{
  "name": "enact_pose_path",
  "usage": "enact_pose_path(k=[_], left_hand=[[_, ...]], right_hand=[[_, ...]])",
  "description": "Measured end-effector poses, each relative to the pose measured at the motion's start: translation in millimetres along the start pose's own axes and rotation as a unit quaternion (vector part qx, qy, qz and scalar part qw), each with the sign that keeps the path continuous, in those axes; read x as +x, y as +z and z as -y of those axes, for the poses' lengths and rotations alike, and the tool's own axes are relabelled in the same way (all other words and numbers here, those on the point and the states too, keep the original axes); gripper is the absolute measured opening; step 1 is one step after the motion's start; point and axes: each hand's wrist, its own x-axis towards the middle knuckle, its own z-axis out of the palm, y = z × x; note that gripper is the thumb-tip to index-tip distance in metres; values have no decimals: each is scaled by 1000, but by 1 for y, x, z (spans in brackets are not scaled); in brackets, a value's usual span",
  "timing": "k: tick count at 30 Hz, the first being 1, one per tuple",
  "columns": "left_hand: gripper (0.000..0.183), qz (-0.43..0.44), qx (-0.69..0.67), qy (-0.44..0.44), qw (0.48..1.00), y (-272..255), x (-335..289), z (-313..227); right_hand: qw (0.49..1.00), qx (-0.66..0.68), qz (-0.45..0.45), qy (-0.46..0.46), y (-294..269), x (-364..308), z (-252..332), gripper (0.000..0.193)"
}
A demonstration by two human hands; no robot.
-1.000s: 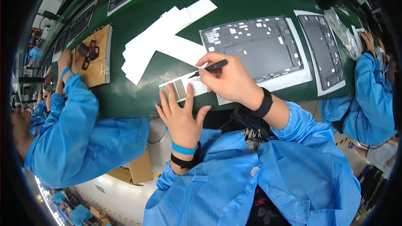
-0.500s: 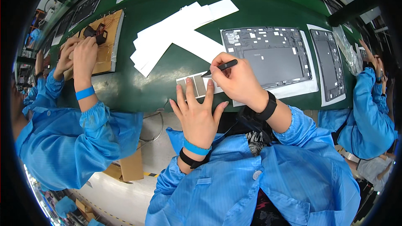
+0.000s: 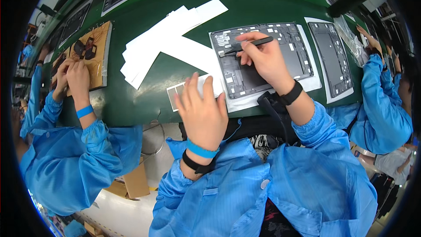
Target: Marking labels and assembling components into electronic device chassis on a production line.
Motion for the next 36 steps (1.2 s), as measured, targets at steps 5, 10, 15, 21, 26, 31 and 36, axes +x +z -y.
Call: enact_pose_path(k=[5, 10, 15, 21, 26, 31, 36], left_hand=[[48, 4, -40, 43, 998, 17, 23, -11], [49, 12, -47, 63, 997, 21, 27, -12], [49, 5, -46, 75, 996, 23, 29, -13], [49, 8, -41, 81, 996, 25, 30, -12], [54, 13, -45, 37, 998, 24, 43, -19], [58, 54, 53, 38, 996, 27, 51, -21], [60, 12, 22, 61, 998, 12, 31, -11]], right_hand=[[1000, -12, 3, -10, -3, 5, -9, 13], [1000, 12, 15, -17, -5, 9, -13, 10], [1000, -4, 25, 0, -4, 9, -9, 8], [1000, -9, 20, 5, -4, 9, -10, 8], [1000, -23, 18, -4, -3, 7, -11, 7], [999, -26, -21, -24, 0, 3, -10, 8], [980, 72, -150, -107, -12, -2, 12, 16]])
